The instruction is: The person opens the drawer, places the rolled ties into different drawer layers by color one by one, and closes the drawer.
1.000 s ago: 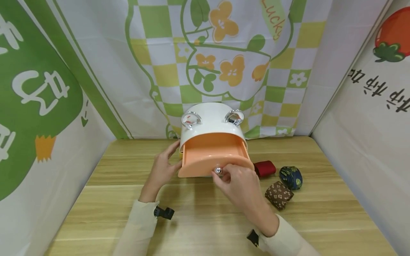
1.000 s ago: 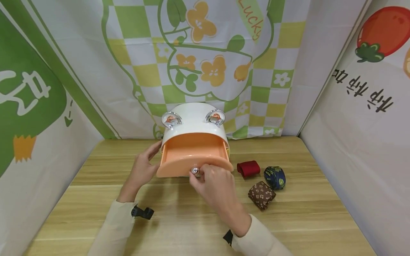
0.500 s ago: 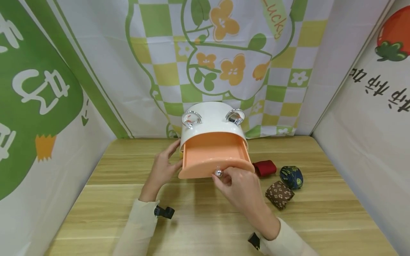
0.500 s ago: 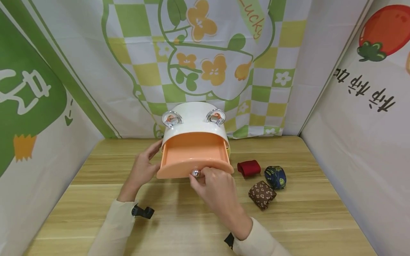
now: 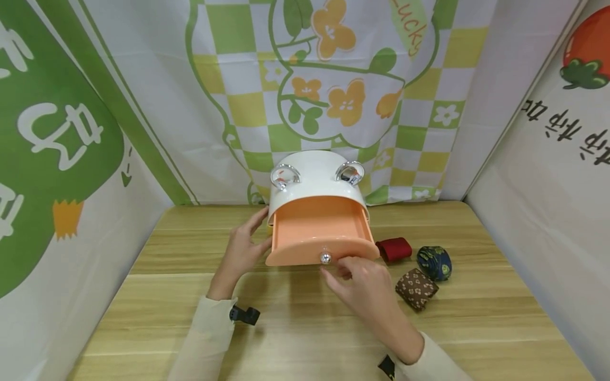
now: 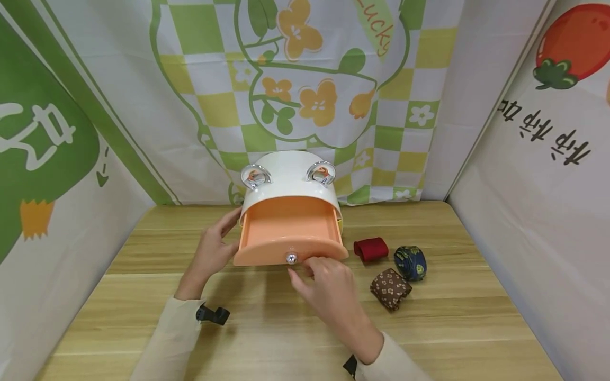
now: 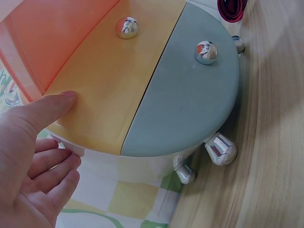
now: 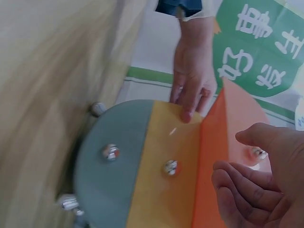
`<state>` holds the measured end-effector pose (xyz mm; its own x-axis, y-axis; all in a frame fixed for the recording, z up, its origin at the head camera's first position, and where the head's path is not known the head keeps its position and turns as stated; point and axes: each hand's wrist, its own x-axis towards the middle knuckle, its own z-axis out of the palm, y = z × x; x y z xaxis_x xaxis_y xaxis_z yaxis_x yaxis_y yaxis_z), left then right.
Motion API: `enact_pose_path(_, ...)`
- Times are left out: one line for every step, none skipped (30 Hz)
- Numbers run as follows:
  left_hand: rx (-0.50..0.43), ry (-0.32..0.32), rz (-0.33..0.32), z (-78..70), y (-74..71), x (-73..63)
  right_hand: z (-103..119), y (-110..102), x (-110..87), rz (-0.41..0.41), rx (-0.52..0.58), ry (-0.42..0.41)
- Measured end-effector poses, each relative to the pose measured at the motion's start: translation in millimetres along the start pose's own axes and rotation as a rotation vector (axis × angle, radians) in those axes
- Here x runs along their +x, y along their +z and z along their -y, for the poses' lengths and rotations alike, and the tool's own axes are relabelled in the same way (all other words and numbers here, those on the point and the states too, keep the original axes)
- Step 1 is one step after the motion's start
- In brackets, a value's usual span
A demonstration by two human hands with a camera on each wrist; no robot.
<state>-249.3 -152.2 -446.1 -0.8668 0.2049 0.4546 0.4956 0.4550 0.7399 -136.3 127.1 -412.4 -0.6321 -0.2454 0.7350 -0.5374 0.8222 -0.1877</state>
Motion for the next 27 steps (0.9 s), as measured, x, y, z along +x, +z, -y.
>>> enact_pose_path(0.000, -0.002, 0.001, 0.0, 0.1, -0.2, -2, 0, -3.3, 0.013, -0.006, 0.007)
enact_pose_path(0.001, -0.002, 0.003, 0.0, 0.1, -0.4, -4, -1, -6.6, 0.026, -0.015, 0.015)
enact_pose_path(0.001, -0.002, 0.004, 0.4, 0.3, -0.5, -6, -1, -9.7, 0.041, -0.023, 0.023)
enact_pose_path(-0.001, -0.002, 0.005, 0.4, 0.3, -0.6, -8, -2, -12.9, 0.057, -0.030, 0.034)
enact_pose_path(-0.001, -0.002, 0.005, 0.9, 0.5, -0.6, -10, -2, -16.1, 0.074, -0.035, 0.044)
enact_pose_path(-0.002, -0.001, 0.004, 0.7, 0.5, -0.5, -13, -3, -19.3, 0.090, -0.038, 0.057)
enact_pose_path(-0.001, 0.001, 0.003, 1.2, 0.7, -0.4, -15, -4, -22.2, 0.100, -0.037, 0.069)
enact_pose_path(-0.001, 0.003, 0.002, 0.8, 0.6, -0.3, -18, -4, -24.9, 0.108, -0.042, 0.079)
enact_pose_path(-0.001, 0.005, 0.000, 0.9, 0.6, -0.2, -20, -5, -27.8, 0.117, -0.042, 0.089)
enact_pose_path(-0.001, 0.007, -0.001, 0.9, 0.6, -0.1, -23, -6, -30.6, 0.123, -0.045, 0.100)
enact_pose_path(0.000, 0.009, -0.003, 0.8, 0.6, -0.1, -26, -6, -33.1, 0.131, -0.049, 0.111)
enact_pose_path(0.000, 0.010, -0.004, 0.7, 0.5, -0.1, -29, -7, -35.3, 0.139, -0.057, 0.121)
enact_pose_path(0.002, 0.010, -0.005, 0.9, 0.6, -0.1, -32, -8, -37.5, 0.148, -0.067, 0.132)
enact_pose_path(0.001, 0.009, -0.005, 0.5, 0.4, -0.2, -35, -9, -39.3, 0.157, -0.077, 0.143)
enact_pose_path(0.000, 0.007, -0.005, 0.3, 0.4, -0.3, -38, -9, -40.9, 0.166, -0.084, 0.155)
enact_pose_path(-0.001, 0.004, -0.006, -0.1, 0.2, -0.3, -41, -10, -42.0, 0.174, -0.093, 0.169)
enact_pose_path(-0.003, 0.002, -0.006, -0.6, 0.0, -0.4, -45, -11, -42.7, 0.185, -0.098, 0.185)
enact_pose_path(-0.005, -0.002, -0.006, -1.1, -0.2, -0.4, -48, -12, -43.1, 0.194, -0.104, 0.201)
enact_pose_path(-0.006, -0.005, -0.005, -1.5, -0.5, -0.5, -52, -13, -43.2, 0.202, -0.110, 0.218)
enact_pose_path(-0.008, -0.010, -0.004, -2.0, -0.7, -0.6, -56, -14, -42.6, 0.210, -0.109, 0.238)
enact_pose_path(-0.009, -0.014, -0.002, -2.0, -0.8, -0.6, -59, -15, -41.9, 0.216, -0.108, 0.259)
enact_pose_path(-0.010, -0.017, -0.001, -2.2, -0.9, -0.7, -63, -16, -40.9, 0.225, -0.103, 0.282)
enact_pose_path(-0.010, -0.019, 0.001, -2.1, -0.8, -0.7, -66, -17, -39.5, 0.236, -0.098, 0.304)
enact_pose_path(-0.011, -0.022, 0.002, -2.2, -0.9, -0.8, -70, -18, -37.9, 0.248, -0.092, 0.325)
enact_pose_path(-0.012, -0.023, 0.003, -2.3, -0.8, -0.8, -74, -19, -36.3, 0.261, -0.085, 0.346)
enact_pose_path(-0.013, -0.025, 0.004, -2.4, -0.8, -0.9, -78, -20, -34.7, 0.278, -0.080, 0.368)
enact_pose_path(-0.014, -0.024, 0.005, -2.5, -0.6, -0.9, -82, -21, -33.0, 0.293, -0.082, 0.382)
